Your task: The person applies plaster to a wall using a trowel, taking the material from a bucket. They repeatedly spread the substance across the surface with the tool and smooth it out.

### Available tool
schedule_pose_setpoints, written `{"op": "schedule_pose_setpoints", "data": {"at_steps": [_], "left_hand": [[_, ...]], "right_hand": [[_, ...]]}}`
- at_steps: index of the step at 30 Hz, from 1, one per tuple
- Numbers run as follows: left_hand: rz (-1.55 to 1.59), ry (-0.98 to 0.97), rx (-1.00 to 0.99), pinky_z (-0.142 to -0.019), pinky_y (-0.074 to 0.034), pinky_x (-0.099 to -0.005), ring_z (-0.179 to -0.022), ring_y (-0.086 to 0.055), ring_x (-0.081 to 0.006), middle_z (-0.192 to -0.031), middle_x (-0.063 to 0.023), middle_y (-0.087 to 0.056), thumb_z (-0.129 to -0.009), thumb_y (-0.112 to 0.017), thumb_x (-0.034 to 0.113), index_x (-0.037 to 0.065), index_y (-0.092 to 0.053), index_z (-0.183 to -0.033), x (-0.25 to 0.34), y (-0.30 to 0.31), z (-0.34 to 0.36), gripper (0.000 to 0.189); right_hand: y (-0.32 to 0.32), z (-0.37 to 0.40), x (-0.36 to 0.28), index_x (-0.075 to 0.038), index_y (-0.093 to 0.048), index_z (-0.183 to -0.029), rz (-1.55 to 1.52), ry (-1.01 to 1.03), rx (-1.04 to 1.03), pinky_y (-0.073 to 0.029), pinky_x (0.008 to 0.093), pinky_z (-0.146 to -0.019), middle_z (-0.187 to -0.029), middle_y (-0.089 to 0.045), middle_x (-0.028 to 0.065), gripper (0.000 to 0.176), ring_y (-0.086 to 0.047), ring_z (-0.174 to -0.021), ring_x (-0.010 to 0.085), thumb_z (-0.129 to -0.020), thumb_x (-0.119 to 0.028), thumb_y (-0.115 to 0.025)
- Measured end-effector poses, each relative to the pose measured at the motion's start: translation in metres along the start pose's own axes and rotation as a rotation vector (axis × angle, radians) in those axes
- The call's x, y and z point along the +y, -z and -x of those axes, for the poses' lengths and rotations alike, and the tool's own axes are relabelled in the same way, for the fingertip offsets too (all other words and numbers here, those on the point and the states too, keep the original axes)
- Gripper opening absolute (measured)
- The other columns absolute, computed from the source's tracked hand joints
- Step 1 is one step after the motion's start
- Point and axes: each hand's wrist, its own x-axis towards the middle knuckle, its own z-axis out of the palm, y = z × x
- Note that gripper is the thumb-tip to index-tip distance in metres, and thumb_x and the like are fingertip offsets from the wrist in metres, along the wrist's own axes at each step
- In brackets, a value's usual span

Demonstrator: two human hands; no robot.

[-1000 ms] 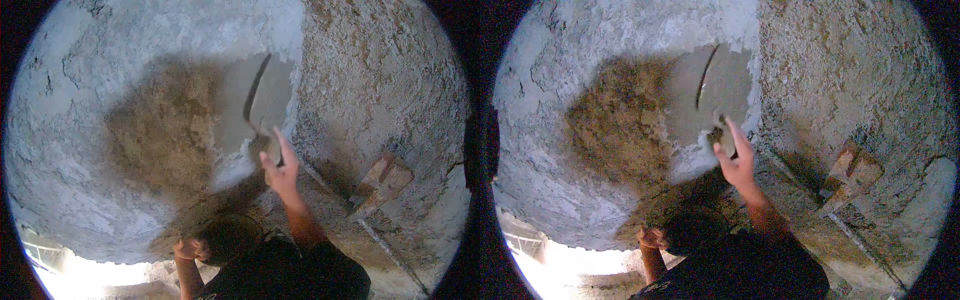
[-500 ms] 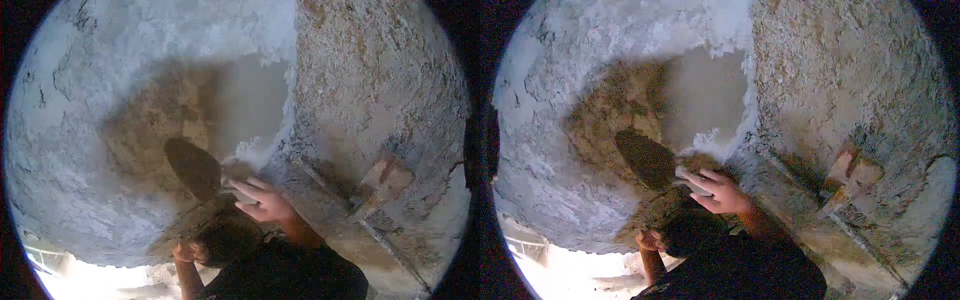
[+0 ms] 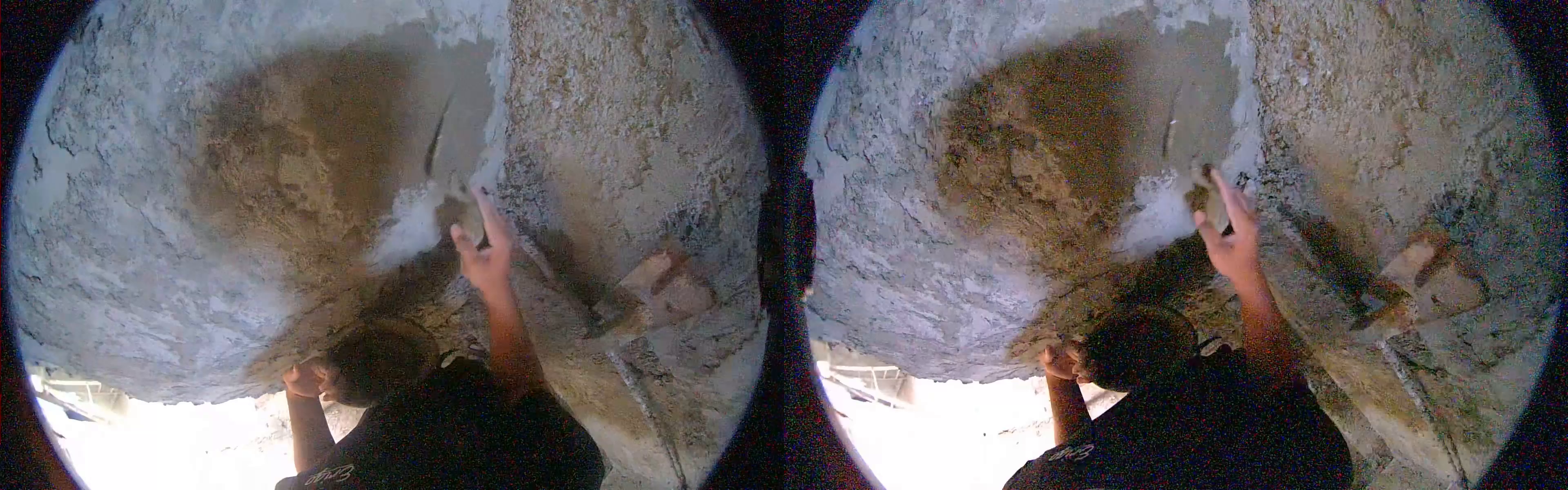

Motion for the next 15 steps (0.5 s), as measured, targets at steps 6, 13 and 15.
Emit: {"op": "schedule_pose_setpoints", "data": {"at_steps": [6,13,15], "left_hand": [[-0.107,0.007,-0.060,-0.042,-0.030,-0.0306,-0.050,-0.041,-0.0210,-0.063,-0.0132,-0.047,-0.073,-0.043,0.060,-0.009,-0.050,-0.091,0.007,-0.016,-0.015,0.072],[-0.167,0.015,-0.032,-0.041,-0.029,-0.0295,-0.047,-0.038,-0.0191,-0.061,-0.0120,-0.046,-0.072,-0.043,0.062,-0.009,-0.049,-0.082,0.007,-0.017,-0.014,0.072],[-0.208,0.025,-0.027,-0.041,-0.028,-0.0294,-0.046,-0.037,-0.0188,-0.061,-0.0118,-0.046,-0.072,-0.044,0.061,-0.008,-0.049,-0.079,0.007,-0.005,-0.006,0.070]], "right_hand": [[-0.021,0.036,-0.024,0.001,-0.046,-0.114,-0.148,0.065,-0.360,-0.042,0.0322,-0.068,-0.091,-0.053,0.0163,0.045,-0.054,-0.079,0.0241,-0.074,-0.015,-0.059],[-0.034,0.070,-0.020,0.001,-0.047,-0.113,-0.279,0.234,-0.500,-0.044,0.0291,-0.052,-0.079,-0.051,0.0115,0.045,-0.050,-0.057,0.0171,-0.073,-0.014,-0.061],[-0.023,0.069,-0.017,-0.004,-0.046,-0.115,-0.292,0.043,-0.537,-0.045,0.0301,-0.057,-0.083,-0.052,0.0124,0.044,-0.052,-0.065,0.0216,-0.074,-0.013,-0.059]]}}
